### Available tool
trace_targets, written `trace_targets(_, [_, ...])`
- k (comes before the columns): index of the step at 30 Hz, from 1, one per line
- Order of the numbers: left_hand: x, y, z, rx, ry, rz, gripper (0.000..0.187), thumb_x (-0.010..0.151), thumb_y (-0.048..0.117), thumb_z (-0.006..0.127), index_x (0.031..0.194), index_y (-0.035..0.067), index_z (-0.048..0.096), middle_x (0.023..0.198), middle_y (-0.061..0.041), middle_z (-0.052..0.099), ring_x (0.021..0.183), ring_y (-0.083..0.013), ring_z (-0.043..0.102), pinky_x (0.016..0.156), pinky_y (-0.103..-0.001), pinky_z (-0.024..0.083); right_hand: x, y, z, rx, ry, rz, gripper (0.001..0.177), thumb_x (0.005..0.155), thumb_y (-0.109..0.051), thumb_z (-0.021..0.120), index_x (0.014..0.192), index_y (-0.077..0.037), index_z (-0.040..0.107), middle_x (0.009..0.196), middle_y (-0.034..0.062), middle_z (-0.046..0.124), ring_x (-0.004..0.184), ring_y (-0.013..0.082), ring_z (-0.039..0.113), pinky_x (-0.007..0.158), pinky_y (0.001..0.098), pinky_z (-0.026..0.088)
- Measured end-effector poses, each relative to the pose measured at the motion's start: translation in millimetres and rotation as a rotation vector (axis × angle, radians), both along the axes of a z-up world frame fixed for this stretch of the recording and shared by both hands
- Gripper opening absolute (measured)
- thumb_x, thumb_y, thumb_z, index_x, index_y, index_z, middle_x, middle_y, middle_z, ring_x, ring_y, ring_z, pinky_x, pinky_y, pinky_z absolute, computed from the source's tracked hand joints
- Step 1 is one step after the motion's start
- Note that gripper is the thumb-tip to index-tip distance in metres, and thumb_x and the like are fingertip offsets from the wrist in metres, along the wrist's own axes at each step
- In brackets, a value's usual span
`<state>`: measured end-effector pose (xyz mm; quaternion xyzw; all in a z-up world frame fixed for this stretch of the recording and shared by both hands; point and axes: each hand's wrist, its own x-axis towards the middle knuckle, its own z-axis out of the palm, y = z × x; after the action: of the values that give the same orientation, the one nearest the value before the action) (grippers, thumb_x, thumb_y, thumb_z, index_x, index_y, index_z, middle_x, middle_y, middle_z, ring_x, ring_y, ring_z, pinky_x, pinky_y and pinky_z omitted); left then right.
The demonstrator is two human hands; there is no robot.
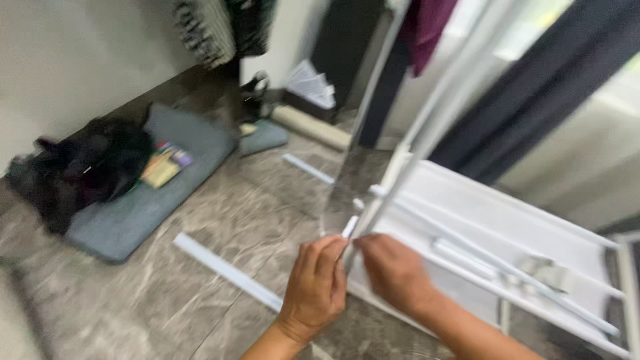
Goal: The person assembles a white plastic shelving unit by inserting vertical poles into a base frame and attaching horizontal crossbars. The person handles multiple poles and connectors, aligning and securing them to build the structure.
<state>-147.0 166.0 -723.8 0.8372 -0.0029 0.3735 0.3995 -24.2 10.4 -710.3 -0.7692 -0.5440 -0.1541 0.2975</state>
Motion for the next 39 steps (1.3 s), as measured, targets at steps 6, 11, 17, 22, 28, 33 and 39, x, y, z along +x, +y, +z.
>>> trace_targets(6, [64, -67, 49, -0.016, -0.048, -0.222, 0.043, 0.085, -0.008, 0.056, 0.127, 0.0, 0.057, 0.129, -0.018, 0.059, 0.118, -0.0399, 0.057, 0.102, -0.045, 0.047, 83, -114, 56, -0.394, 0.004, -0.486, 0.014, 0.079, -0.01, 0.073, 0.093, -0.011, 0.075, 0.093, 0.0089, 0.073, 0.092, 0.0321, 0.067, 0.082, 0.0449, 0.054])
trace_targets(11, [97, -106, 29, -0.036, 0.155, -0.286, 0.037, 0.086, -0.005, 0.054, 0.123, 0.0, 0.058, 0.125, -0.019, 0.058, 0.121, -0.0391, 0.052, 0.104, -0.046, 0.043, 104, -170, 35, -0.618, 0.156, -0.564, 0.02, 0.079, -0.017, 0.074, 0.098, -0.013, 0.074, 0.095, 0.0095, 0.072, 0.097, 0.0317, 0.065, 0.087, 0.0438, 0.053])
trace_targets(17, [100, -118, 15, -0.034, 0.246, -0.269, 0.036, 0.087, -0.003, 0.053, 0.123, 0.001, 0.058, 0.124, -0.018, 0.058, 0.122, -0.038, 0.051, 0.103, -0.046, 0.041, 108, -182, 14, -0.62, 0.151, -0.556, 0.029, 0.081, -0.016, 0.071, 0.109, -0.012, 0.071, 0.098, 0.0102, 0.072, 0.098, 0.0324, 0.065, 0.087, 0.045, 0.052])
trace_targets(22, [97, -111, 25, -0.015, 0.264, -0.262, 0.036, 0.088, -0.003, 0.052, 0.123, 0.001, 0.058, 0.125, -0.018, 0.058, 0.122, -0.0375, 0.052, 0.104, -0.045, 0.042, 108, -182, 9, -0.528, 0.112, -0.514, 0.023, 0.082, -0.012, 0.068, 0.105, -0.009, 0.07, 0.098, 0.0109, 0.071, 0.098, 0.0328, 0.065, 0.087, 0.0449, 0.052])
trace_targets(28, [97, -106, 66, -0.058, 0.229, -0.313, 0.033, 0.092, -0.002, 0.05, 0.124, -0.001, 0.057, 0.127, -0.019, 0.058, 0.123, -0.0378, 0.053, 0.103, -0.045, 0.044, 95, -183, 47, -0.333, 0.037, -0.638, 0.022, 0.088, -0.012, 0.066, 0.11, -0.008, 0.066, 0.104, 0.0123, 0.068, 0.1, 0.0336, 0.064, 0.084, 0.0445, 0.054])
trace_targets(33, [89, -111, 121, -0.083, 0.075, -0.367, 0.034, 0.091, -0.003, 0.052, 0.125, -0.001, 0.058, 0.127, -0.02, 0.059, 0.124, -0.0389, 0.054, 0.104, -0.047, 0.044, 61, -182, 117, -0.078, -0.147, -0.753, 0.027, 0.085, -0.007, 0.069, 0.112, -0.005, 0.063, 0.103, 0.0151, 0.066, 0.099, 0.0359, 0.065, 0.079, 0.0472, 0.055])
trace_targets(39, [62, -104, 169, -0.237, -0.117, -0.454, 0.032, 0.098, 0.012, 0.064, 0.126, -0.001, 0.057, 0.125, -0.02, 0.063, 0.12, -0.0364, 0.061, 0.102, -0.044, 0.049, -2, -142, 185, 0.106, -0.222, -0.716, 0.026, 0.088, 0.0, 0.07, 0.112, -0.001, 0.06, 0.1, 0.0154, 0.064, 0.091, 0.0323, 0.066, 0.077, 0.0433, 0.056])
